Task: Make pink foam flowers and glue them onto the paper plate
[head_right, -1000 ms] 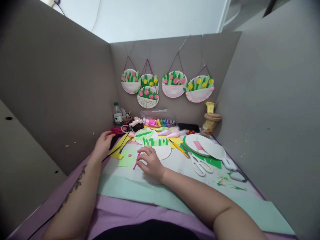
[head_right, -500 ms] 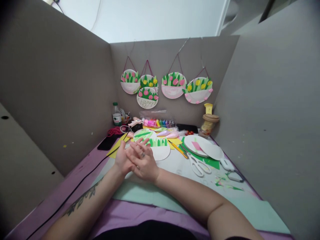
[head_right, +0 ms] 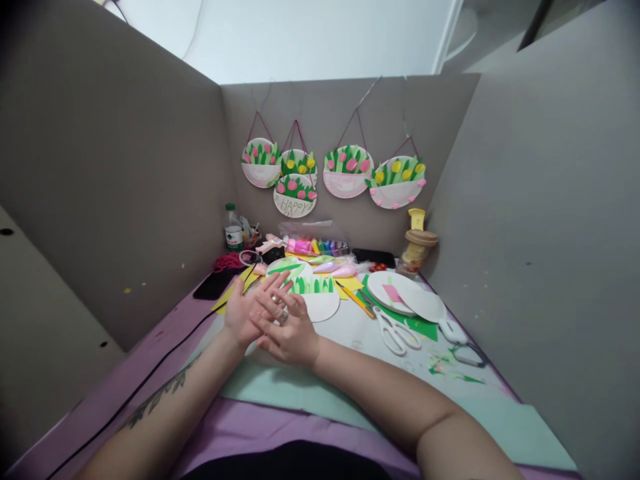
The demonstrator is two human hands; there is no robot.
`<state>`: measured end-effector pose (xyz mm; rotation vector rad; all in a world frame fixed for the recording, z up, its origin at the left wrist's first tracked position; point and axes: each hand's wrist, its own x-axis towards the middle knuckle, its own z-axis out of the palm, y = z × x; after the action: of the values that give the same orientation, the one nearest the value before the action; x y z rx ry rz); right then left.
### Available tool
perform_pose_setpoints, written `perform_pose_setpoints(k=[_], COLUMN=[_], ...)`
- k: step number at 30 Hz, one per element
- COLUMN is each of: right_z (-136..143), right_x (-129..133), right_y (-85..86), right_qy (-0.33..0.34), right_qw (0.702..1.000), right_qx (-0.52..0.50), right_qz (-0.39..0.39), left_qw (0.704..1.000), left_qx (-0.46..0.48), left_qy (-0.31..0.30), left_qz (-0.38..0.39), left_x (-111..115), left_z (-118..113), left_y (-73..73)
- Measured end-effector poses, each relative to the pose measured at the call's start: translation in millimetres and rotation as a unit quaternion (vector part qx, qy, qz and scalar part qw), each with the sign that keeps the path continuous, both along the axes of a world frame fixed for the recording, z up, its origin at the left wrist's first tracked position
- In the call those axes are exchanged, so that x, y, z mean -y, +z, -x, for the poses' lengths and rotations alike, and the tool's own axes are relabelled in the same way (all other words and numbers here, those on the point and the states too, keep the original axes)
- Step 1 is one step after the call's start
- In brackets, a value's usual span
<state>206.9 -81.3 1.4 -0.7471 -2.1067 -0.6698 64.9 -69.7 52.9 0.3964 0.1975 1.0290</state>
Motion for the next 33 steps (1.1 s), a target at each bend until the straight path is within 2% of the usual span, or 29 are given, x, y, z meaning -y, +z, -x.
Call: perform_pose_setpoints(k=[3, 7, 11, 15, 19, 23, 28, 33], right_z=[-0.4, -2.0, -1.4, -1.1, -0.6, -0.1, -0.1, -0.2], right_x=[-0.6, -0.2, -0.3, -0.6, -0.9, -0.1, -2.0, -1.3], right_y=[0.0, 0.1, 0.7, 0.2, -0.6, -0.7, -1.8, -2.8], right_qy=[-0.02, -0.002, 0.001, 0.014, -0.003, 0.001, -0.021, 0.02], right_qw=[1.0, 1.0, 0.999, 0.999, 1.0, 1.0, 0.999, 0.999], right_qx=[-0.017, -0.008, -0.02, -0.012, -0.012, 0.001, -0.016, -0.019], right_qz=[-0.009, -0.027, -0.031, -0.04, -0.023, -0.005, 0.018, 0.018], left_qw=[0.999, 1.0, 0.999, 0.999, 0.999, 0.999, 1.0, 1.0], left_qx=[-0.017, 0.002, -0.027, -0.014, -0.035, -0.028, -0.028, -0.022], left_qy=[-0.028, 0.006, -0.009, 0.031, 0.015, 0.038, 0.004, 0.009], left_qz=[0.017, -0.003, 0.022, 0.009, 0.023, 0.013, 0.007, -0.005], left_x=[0.1, -0.8, -1.2, -1.9, -3.3, -3.8, -2.7, -4.2], left_z=[-1.4, -1.4, -0.9, 0.1, -0.1, -0.4, -0.8, -0.9], left_y=[-1.8, -3.0, -1.1, 0.1, -1.6, -1.9, -0.9, -5.3])
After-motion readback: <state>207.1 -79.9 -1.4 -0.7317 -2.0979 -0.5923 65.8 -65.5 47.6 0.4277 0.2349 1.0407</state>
